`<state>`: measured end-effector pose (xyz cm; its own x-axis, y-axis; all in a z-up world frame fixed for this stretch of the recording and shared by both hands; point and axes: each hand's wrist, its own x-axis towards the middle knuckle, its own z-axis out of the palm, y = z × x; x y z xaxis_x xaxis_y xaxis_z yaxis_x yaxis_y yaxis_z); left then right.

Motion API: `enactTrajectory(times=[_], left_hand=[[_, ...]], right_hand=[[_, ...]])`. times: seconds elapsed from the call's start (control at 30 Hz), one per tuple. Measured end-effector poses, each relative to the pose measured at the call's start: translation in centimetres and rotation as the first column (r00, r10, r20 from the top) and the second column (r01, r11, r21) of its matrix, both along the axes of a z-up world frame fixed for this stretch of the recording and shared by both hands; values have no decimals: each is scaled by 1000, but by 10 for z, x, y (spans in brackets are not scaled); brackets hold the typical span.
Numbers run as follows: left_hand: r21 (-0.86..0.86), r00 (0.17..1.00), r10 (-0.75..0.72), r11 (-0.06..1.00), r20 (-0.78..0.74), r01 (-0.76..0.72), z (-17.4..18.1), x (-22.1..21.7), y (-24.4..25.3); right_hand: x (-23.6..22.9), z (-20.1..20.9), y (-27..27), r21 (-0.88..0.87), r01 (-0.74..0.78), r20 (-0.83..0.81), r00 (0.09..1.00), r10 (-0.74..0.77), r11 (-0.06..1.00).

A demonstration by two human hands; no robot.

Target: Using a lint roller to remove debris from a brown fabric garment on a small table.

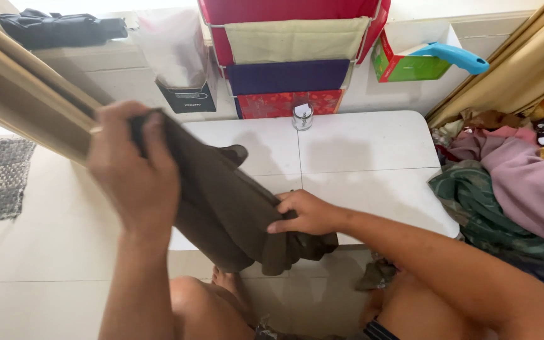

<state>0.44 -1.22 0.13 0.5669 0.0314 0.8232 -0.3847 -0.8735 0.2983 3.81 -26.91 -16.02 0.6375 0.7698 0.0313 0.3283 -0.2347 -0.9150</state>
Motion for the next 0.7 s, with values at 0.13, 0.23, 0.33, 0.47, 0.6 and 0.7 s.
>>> enactTrajectory(times=[0.13, 0.23, 0.33, 0.47, 0.6, 0.7], left_hand=[[41, 980, 187, 981, 66, -190, -11, -3, 46], [45, 966, 247, 967, 70, -251, -20, -4, 74], [68, 953, 285, 954, 106, -293, -29, -6, 100], [17, 886, 446, 892, 124, -451, -51, -6, 141], [2, 889, 442, 895, 122, -445, -59, -7, 150], [21, 821, 554, 827, 138, -562, -94, 4, 194]], right_hand=[[12, 29, -29, 170, -245, -392, 872, 294, 954], [19, 44, -52, 267, -287, -430, 819, 380, 920], [26, 45, -75, 241, -308, -472, 792, 388, 920], [46, 44, -106, 77, -264, -514, 816, 265, 962], [61, 55, -129, 86, -239, -522, 816, 248, 967], [69, 57, -152, 19, -235, -528, 823, 209, 972]])
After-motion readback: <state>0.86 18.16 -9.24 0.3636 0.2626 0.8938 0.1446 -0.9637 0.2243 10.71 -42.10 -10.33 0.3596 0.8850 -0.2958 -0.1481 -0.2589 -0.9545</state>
